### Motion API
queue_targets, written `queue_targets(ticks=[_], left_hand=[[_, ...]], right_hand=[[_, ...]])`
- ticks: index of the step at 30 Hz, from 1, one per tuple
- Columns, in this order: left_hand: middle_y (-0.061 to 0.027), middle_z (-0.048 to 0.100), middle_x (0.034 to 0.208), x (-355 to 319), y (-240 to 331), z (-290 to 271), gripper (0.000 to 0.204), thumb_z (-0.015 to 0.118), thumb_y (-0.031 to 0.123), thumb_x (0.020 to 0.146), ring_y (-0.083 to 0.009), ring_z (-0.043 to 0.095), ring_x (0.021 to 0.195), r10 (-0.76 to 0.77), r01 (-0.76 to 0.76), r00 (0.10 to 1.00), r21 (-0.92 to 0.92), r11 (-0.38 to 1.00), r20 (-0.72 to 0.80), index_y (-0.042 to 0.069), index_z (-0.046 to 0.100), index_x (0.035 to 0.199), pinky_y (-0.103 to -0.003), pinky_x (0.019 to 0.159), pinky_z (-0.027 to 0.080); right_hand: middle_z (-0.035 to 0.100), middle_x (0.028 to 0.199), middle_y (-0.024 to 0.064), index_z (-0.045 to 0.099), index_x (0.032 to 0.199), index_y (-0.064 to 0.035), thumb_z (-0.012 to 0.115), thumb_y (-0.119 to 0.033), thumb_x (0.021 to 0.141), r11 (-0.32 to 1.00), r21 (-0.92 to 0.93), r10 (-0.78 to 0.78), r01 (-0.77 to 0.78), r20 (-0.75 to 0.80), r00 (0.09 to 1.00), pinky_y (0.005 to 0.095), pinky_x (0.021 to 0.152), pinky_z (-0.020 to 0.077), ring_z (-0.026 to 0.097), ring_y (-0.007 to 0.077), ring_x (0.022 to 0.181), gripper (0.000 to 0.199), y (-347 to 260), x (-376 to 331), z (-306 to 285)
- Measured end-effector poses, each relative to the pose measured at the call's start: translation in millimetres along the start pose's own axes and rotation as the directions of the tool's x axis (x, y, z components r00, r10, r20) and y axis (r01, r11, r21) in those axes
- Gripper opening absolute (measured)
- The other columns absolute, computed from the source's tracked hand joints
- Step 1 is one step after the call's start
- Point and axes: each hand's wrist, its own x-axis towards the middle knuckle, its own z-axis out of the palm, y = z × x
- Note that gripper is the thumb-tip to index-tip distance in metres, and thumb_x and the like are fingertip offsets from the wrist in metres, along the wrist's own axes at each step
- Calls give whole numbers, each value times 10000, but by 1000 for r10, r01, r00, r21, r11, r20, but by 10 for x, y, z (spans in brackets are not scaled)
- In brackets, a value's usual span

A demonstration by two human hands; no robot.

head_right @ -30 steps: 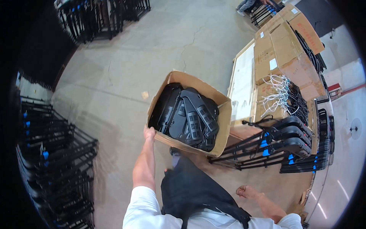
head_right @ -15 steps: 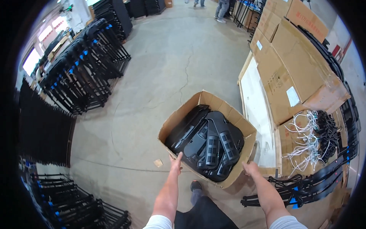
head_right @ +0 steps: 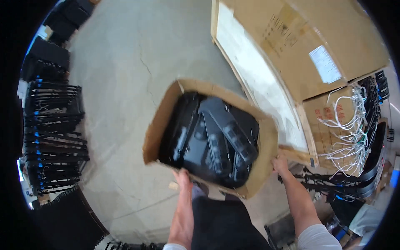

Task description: Assembling electronic components, housings, and wiring onto metal frames for fitness equipment.

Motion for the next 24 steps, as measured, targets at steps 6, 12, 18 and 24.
queue_targets(ticks=[6,12,18,24], left_hand=[[-29,494,781,727,1037,983,888,564,33,804,-117,458,594,105,-145,972,184,972,208,100,240,1628,-287,501,388],[-32,535,819,1389,1842,2096,1033,632,137,831,-134,471,622,-17,-177,852,318,931,524,197,76,1699,-313,555,420],[-188,358,1625,1422,2114,2590,1000,724,423,936,-313,492,1339,-15,-273,722,305,912,691,185,114,1693,-471,1082,422],[-159,310,1692,1568,1090,693,803,432,634,1061,-364,374,1502,-273,45,735,357,933,621,153,222,1669,-520,1187,352]], right_hand=[[648,656,139,646,762,57,692,-154,884,980,-12,197,-197,35,980,349,388,526,611,217,443,248,-327,-261,328],[634,626,154,669,743,32,699,-175,865,947,303,131,-105,-67,989,404,376,513,674,272,505,242,-838,-58,669],[717,783,171,712,916,89,703,-227,885,903,403,187,-153,-46,981,347,468,578,692,234,576,318,-1259,86,788],[762,983,81,696,1178,-31,649,-342,1009,932,309,131,-187,194,972,289,557,586,719,154,676,357,-760,-668,456]])
